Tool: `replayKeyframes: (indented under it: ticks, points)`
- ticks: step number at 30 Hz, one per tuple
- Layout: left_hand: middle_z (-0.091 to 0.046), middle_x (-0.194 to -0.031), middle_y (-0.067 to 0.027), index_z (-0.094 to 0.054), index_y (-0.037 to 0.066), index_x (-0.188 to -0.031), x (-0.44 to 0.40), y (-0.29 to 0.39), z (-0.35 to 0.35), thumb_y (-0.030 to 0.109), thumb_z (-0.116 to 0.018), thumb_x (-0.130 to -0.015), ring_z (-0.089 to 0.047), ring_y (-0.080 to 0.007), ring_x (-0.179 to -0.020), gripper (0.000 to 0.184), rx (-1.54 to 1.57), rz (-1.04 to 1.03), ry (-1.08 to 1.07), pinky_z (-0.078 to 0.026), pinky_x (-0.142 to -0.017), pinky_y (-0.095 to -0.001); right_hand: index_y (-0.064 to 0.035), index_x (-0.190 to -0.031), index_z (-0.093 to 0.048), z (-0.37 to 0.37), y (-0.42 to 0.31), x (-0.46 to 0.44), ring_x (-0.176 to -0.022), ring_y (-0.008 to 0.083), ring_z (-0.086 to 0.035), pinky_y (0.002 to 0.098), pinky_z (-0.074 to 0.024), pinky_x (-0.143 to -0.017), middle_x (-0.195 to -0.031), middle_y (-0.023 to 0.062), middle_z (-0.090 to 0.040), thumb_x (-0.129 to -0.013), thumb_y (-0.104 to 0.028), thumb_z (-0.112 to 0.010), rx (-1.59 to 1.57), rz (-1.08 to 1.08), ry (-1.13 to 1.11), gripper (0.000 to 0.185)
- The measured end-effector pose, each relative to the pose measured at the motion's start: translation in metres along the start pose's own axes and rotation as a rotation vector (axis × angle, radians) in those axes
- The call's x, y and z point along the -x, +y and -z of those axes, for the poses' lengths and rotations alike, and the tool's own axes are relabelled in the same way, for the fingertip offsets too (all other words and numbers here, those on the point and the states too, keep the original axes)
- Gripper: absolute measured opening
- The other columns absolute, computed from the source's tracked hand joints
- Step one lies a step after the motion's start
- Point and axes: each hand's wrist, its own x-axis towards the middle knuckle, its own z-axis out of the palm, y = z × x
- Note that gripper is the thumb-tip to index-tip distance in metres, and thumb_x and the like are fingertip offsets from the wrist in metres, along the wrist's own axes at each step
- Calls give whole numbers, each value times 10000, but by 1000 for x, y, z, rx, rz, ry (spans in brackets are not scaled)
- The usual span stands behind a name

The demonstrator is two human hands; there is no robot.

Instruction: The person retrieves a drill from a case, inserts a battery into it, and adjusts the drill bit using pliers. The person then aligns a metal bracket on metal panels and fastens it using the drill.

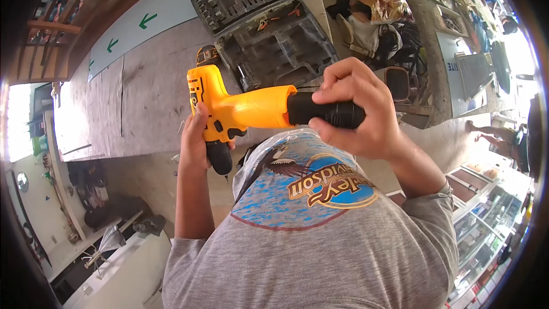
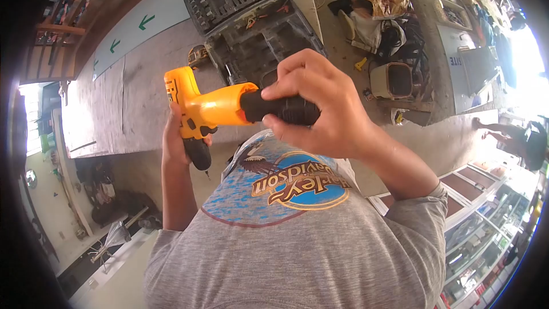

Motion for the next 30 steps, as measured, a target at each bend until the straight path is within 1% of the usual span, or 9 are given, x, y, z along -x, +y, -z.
replayKeyframes:
  ticks: [1,9,13,19,21,24,26,28,30]
  points:
    - [-672,-874,-168,-559,25,-1192,1,3,-5,609,-466,-953,-643,-214,-572,638,-5,25,-5,-548,-500,-318,-76,-994,-654,-1,0,0,-774,167,-623,301,-532,-666,-965,67,-591,-711,-50,-791,152,185,-3,315]
    - [-673,-839,-151,-549,23,-1163,-3,7,-15,558,-533,-947,-638,-202,-532,577,-150,19,70,-546,-476,-312,-59,-1018,-621,-12,10,8,-953,303,-593,373,-507,-799,-1026,112,-550,-708,-91,-799,142,85,-96,358]
    - [-674,-838,-135,-539,16,-1156,0,9,-22,549,-550,-944,-653,-186,-569,574,-171,-29,50,-552,-486,-304,-68,-1378,-383,-10,7,11,-1220,326,-470,468,-398,-975,-1320,160,-447,-733,-534,-771,78,121,-91,886]
    - [-678,-877,-138,-527,6,-1180,0,10,-20,540,-553,-946,-666,-182,-617,584,-155,-81,90,-553,-503,-294,-118,-1538,-206,21,32,14,-1354,331,-341,537,-242,-1093,-1515,153,-323,-698,-970,-286,-512,-92,639,1199]
    - [-678,-897,-141,-522,3,-1190,-1,13,-5,540,-551,-948,-665,-184,-617,590,-197,-128,105,-552,-504,-292,-120,-1534,-247,67,28,11,-1334,308,-369,515,-260,-1093,-1496,141,-363,-711,-970,-185,-465,-171,994,1184]
    - [-670,-946,-135,-516,7,-1210,-5,21,-9,483,-599,-941,-670,-195,-670,553,-215,-158,70,-558,-535,-293,-78,-1533,-238,77,41,18,-1351,346,-372,495,-339,-1074,-1540,199,-311,-812,-879,-277,-456,-145,1099,1079]
    - [-667,-953,-113,-528,8,-1206,-9,25,-22,405,-640,-929,-672,-184,-699,497,-299,-168,121,-564,-560,-296,-75,-1512,-294,16,72,17,-1239,311,-484,443,-470,-881,-1499,177,-393,-905,-742,-353,-848,104,704,904]
    - [-668,-923,-78,-556,5,-1172,-13,22,-47,306,-691,-902,-669,-163,-693,427,-410,-187,183,-564,-570,-296,-71,-1429,-398,-21,71,11,-1165,279,-529,422,-484,-873,-1386,153,-486,-899,-610,-464,-854,-31,416,759]
    - [-644,-1055,-94,-511,6,-1287,-8,26,-60,251,-706,-867,-665,-198,-873,523,-358,-232,171,-569,-760,-330,-67,-1345,-502,-25,50,13,-1092,247,-574,400,-499,-864,-1272,129,-578,-892,-477,-576,-637,-207,161,616]
